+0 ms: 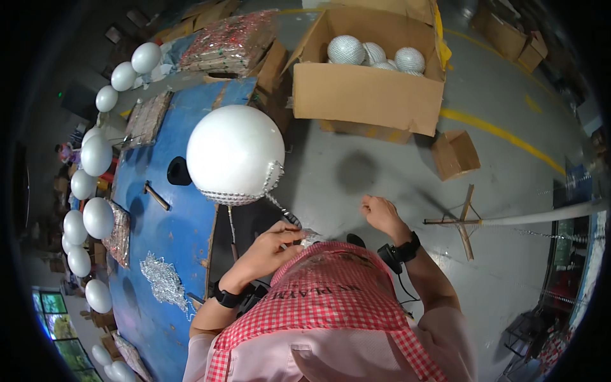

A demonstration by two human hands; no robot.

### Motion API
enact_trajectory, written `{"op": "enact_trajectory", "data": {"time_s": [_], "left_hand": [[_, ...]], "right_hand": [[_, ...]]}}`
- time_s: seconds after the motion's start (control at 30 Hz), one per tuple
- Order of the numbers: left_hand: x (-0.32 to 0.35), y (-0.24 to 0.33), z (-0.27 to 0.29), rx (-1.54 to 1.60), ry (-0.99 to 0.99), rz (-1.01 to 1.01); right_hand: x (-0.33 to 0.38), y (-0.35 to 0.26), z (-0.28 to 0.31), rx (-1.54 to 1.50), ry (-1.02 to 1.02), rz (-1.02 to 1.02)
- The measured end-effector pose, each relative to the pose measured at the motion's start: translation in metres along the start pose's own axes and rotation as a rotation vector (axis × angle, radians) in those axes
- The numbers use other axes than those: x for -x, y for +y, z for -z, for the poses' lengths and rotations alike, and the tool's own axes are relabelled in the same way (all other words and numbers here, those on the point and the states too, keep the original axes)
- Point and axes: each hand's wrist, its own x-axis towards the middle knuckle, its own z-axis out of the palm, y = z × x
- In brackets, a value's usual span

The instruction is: The person wraps a string of beads around a white foam ball, rotates it to secure the decoration, and then hangs the finished ball onto a rack before starting on another.

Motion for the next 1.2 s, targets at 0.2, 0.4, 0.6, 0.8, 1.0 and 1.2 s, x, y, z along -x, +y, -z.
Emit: {"op": "enact_trajectory", "data": {"time_s": [0.2,0.4,0.6,0.8,1.0,1.2], "left_hand": [[0.006,0.007,0.011,-0.136,-0.088,0.069],[0.018,0.025,0.031,-0.214,0.370,-0.180],[0.017,0.006,0.043,-0.634,0.953,-0.094],[0.004,-0.003,0.039,-0.680,0.868,0.000],[-0.001,-0.013,0.040,-0.730,0.828,0.077],[-0.006,-0.020,0.041,-0.664,0.895,0.051]], "right_hand": [[-0.021,-0.038,-0.001,-0.322,-0.232,0.096],[-0.046,-0.134,-0.010,-0.621,-0.279,0.405],[-0.067,-0.135,-0.034,-0.648,-0.466,0.029],[-0.064,-0.141,-0.042,-0.766,-0.229,0.362],[-0.015,-0.159,0.039,-0.941,-0.373,0.294],[0.021,-0.151,0.098,-1.228,0.105,0.511]]}}
